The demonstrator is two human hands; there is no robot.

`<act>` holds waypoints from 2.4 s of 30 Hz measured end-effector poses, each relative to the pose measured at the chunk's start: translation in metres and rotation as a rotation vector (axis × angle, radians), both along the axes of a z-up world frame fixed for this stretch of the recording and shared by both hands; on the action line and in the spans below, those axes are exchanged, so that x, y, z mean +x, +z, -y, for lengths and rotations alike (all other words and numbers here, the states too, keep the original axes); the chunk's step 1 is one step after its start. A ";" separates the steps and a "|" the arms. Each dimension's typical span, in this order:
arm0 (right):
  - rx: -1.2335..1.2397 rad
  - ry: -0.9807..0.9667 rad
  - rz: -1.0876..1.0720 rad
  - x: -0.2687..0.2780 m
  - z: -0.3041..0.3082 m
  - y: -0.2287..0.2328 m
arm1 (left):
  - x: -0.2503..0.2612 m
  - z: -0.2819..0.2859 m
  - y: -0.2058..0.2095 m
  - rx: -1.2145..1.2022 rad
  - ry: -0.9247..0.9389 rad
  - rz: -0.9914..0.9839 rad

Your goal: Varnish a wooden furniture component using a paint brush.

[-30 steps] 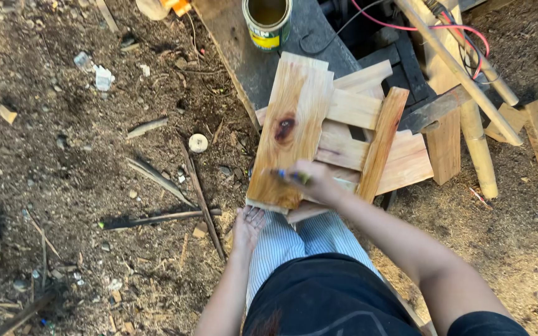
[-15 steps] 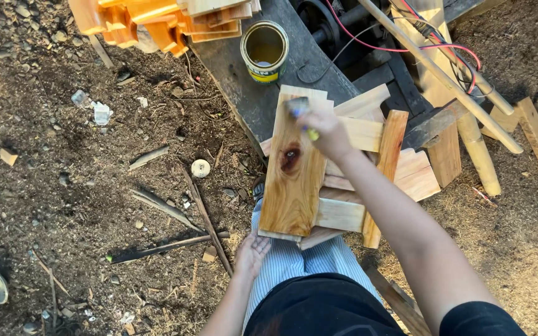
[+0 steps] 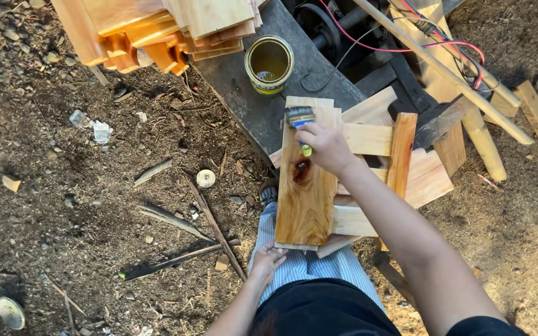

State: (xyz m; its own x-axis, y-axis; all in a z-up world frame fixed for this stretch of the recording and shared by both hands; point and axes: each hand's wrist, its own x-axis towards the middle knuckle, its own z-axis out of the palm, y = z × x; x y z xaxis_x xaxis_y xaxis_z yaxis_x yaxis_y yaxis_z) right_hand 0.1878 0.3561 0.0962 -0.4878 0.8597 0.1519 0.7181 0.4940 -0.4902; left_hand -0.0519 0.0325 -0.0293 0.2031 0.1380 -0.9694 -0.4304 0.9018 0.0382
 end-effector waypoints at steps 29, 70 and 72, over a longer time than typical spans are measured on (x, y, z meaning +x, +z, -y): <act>-0.270 -0.393 -0.553 0.012 -0.040 0.062 | -0.009 -0.013 -0.014 0.038 -0.312 0.096; 0.091 -0.034 0.286 -0.088 -0.160 0.023 | -0.009 -0.011 -0.029 0.035 -0.387 0.119; 0.054 0.064 0.354 -0.091 -0.158 0.023 | -0.009 -0.008 -0.031 0.037 -0.359 0.122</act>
State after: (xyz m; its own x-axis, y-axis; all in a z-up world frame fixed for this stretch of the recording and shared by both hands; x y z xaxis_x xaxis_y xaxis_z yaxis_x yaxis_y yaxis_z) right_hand 0.0972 0.5143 0.1196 -0.5709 0.8210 0.0082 0.8054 0.5620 -0.1886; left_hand -0.0606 0.0406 -0.0606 0.3582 0.0711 -0.9309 -0.0904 0.9951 0.0413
